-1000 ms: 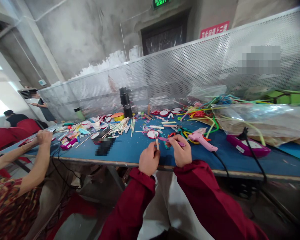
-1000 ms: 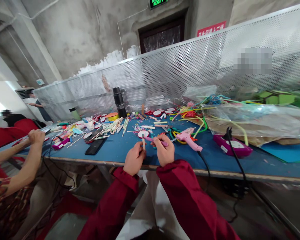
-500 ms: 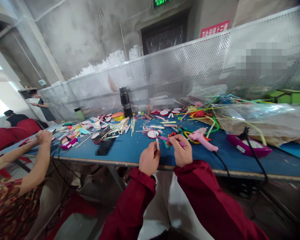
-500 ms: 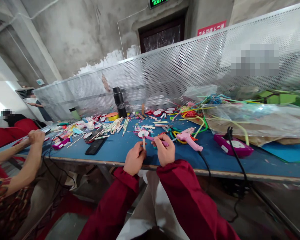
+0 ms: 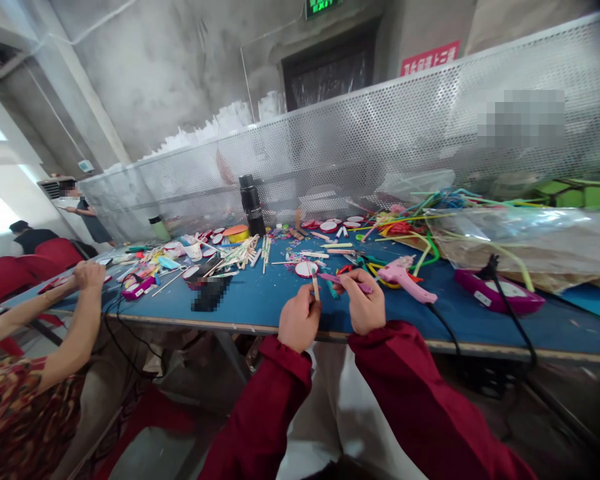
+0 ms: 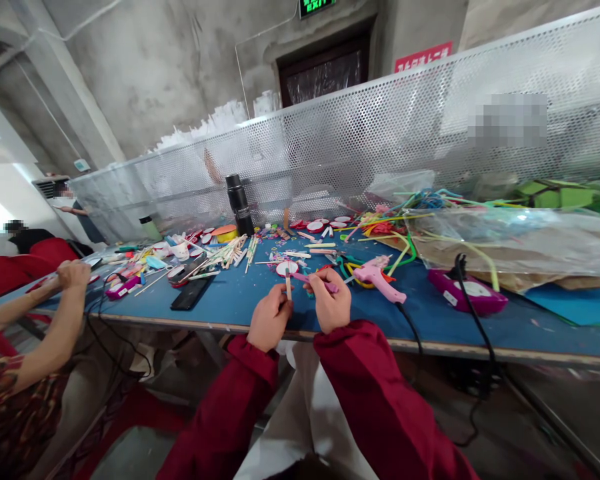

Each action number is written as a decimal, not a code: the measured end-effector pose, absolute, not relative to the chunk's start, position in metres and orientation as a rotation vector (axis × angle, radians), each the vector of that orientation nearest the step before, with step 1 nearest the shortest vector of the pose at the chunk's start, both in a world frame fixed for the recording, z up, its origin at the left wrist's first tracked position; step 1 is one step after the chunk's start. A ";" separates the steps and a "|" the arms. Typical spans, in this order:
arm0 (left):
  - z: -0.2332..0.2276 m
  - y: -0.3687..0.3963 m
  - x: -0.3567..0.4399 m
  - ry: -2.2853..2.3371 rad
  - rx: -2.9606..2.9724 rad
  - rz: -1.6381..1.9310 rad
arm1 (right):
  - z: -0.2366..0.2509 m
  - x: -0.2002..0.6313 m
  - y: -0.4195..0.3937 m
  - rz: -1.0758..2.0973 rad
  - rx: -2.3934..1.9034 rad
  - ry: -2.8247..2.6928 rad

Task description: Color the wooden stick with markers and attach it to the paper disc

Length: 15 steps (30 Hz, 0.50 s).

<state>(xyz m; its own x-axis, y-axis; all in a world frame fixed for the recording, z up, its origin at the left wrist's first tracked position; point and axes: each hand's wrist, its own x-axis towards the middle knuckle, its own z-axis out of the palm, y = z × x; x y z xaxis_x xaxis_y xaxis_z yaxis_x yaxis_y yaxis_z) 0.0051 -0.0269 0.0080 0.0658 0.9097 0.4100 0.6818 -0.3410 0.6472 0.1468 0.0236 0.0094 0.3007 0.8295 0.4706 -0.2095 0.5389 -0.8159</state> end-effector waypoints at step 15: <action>0.009 -0.027 0.005 1.575 2.049 1.170 | 0.010 0.148 0.023 0.803 -0.704 -1.065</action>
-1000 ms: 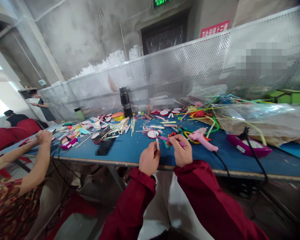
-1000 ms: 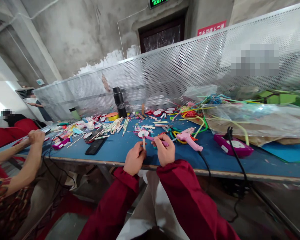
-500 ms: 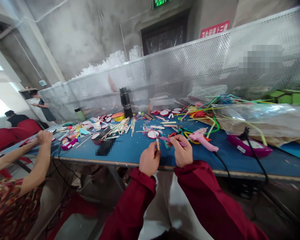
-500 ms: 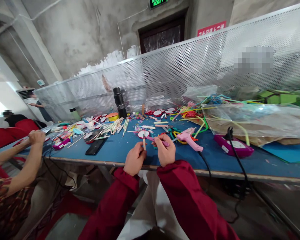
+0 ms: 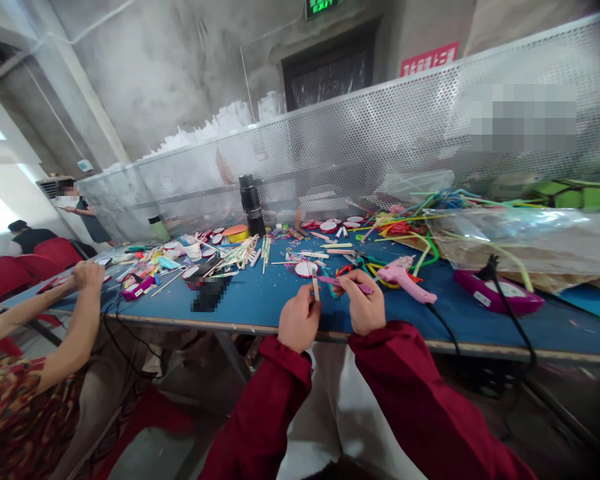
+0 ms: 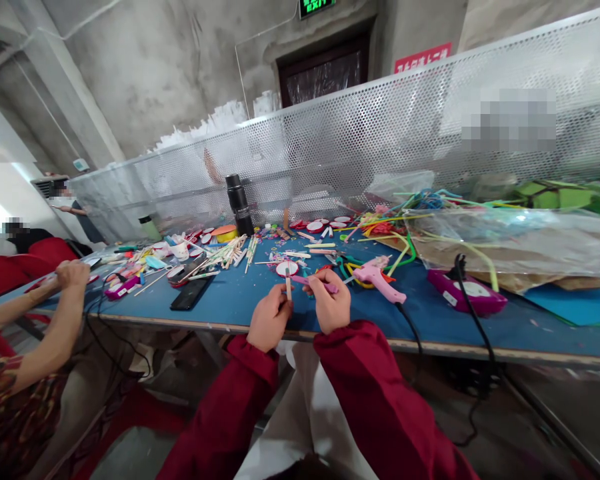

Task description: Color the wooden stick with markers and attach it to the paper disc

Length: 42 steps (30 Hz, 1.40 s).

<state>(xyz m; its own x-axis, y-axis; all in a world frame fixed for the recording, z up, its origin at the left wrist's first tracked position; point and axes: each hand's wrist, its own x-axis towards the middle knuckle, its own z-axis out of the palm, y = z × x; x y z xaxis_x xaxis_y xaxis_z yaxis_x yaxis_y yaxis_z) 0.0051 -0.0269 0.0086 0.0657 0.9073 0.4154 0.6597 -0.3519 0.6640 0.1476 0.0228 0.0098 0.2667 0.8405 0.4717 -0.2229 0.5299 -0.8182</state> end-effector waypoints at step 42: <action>0.009 -0.027 0.005 1.585 2.061 1.162 | 0.011 0.147 0.022 0.772 -0.712 -1.049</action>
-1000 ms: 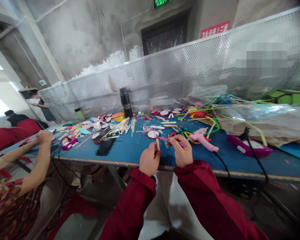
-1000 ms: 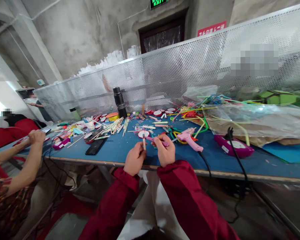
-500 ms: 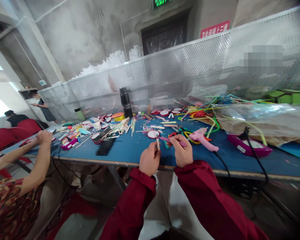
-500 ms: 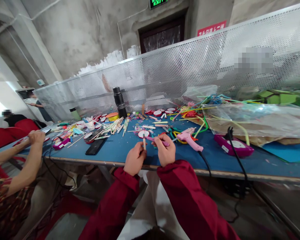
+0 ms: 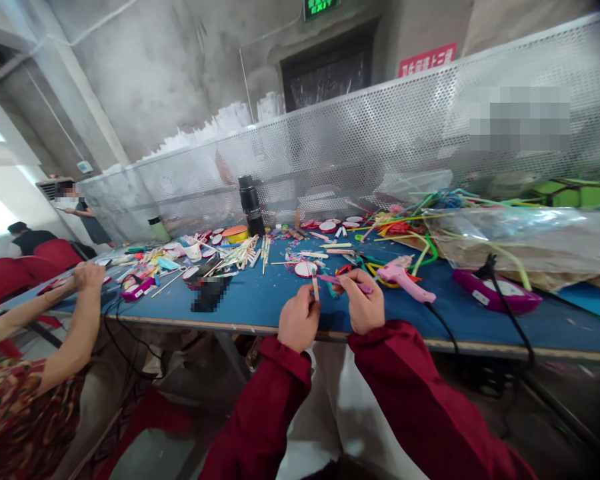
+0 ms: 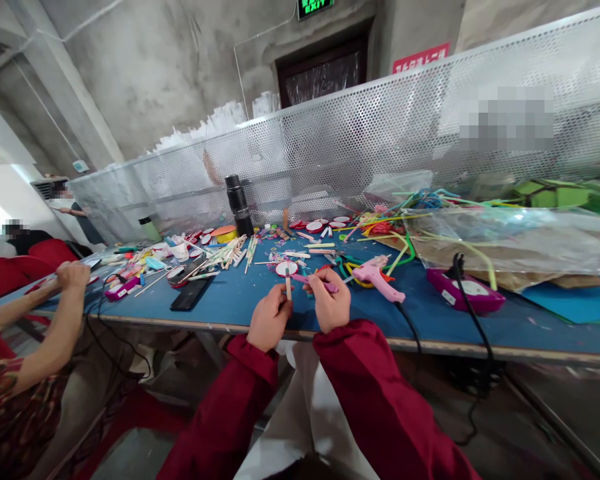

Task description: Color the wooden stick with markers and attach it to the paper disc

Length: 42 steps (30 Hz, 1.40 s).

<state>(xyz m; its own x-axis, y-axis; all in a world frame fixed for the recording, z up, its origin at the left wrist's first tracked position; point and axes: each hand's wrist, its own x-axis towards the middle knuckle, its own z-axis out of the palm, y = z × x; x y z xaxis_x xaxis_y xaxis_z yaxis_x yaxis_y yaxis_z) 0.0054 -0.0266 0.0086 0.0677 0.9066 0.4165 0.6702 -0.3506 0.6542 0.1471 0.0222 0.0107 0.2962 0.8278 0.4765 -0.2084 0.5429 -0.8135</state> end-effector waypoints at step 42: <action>0.003 -0.025 0.005 1.381 1.853 1.314 | 0.006 0.153 0.023 0.644 -0.777 -0.967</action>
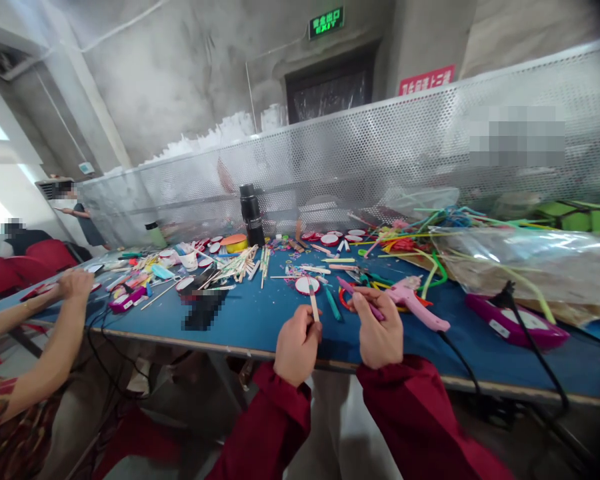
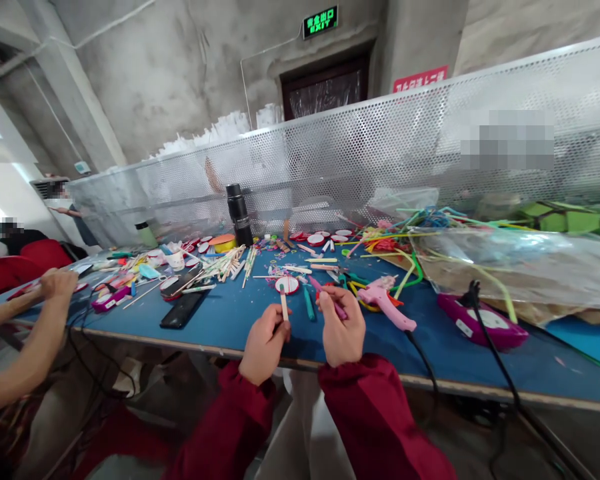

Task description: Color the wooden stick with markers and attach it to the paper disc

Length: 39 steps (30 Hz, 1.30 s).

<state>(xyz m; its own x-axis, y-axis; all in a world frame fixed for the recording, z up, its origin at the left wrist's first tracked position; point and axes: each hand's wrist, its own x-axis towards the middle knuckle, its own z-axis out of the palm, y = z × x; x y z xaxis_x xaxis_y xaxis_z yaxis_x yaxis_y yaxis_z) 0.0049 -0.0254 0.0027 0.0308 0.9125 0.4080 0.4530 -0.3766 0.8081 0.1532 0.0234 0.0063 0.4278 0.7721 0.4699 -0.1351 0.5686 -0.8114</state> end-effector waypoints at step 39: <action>0.022 -0.017 -0.009 1.085 1.282 1.072 | 0.044 0.151 0.138 -0.230 -1.541 -2.324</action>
